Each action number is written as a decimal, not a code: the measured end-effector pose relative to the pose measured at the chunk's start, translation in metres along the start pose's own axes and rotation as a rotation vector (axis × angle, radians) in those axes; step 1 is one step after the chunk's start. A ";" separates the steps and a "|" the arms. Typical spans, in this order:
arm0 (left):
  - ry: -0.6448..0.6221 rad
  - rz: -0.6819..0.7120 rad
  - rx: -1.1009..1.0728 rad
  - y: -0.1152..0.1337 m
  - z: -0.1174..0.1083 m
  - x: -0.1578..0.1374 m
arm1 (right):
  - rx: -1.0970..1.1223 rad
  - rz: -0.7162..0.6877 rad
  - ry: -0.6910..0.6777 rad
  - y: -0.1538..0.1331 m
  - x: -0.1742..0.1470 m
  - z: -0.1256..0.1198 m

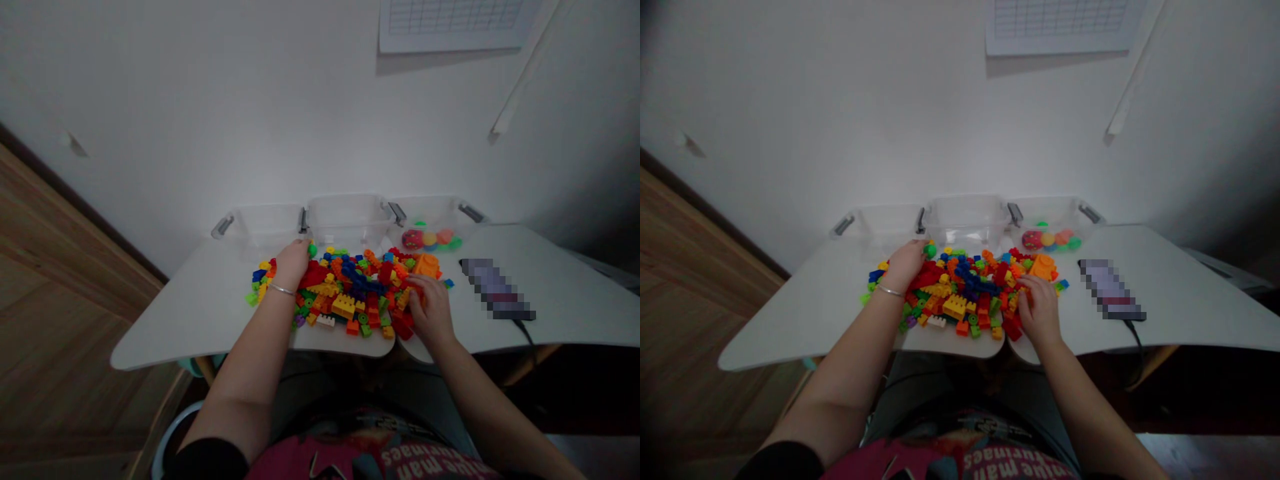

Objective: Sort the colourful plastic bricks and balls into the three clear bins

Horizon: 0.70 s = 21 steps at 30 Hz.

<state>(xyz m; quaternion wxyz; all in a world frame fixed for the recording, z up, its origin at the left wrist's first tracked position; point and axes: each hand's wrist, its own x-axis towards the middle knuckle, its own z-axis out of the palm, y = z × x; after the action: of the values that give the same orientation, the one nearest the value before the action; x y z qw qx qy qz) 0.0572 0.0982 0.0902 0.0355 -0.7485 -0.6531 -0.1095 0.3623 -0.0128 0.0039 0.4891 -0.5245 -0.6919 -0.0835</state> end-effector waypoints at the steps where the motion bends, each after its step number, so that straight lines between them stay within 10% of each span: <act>1: -0.018 0.002 0.018 0.001 0.001 0.001 | 0.000 0.000 0.002 0.000 0.000 0.000; 21: 0.062 -0.137 -0.334 -0.010 0.003 0.008 | 0.019 0.039 0.016 0.001 0.000 0.000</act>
<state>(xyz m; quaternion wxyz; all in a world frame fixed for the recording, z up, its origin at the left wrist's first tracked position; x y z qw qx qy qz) 0.0491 0.1078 0.0877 -0.0770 -0.6939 -0.6740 -0.2416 0.3632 -0.0123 0.0038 0.5012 -0.5323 -0.6785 -0.0715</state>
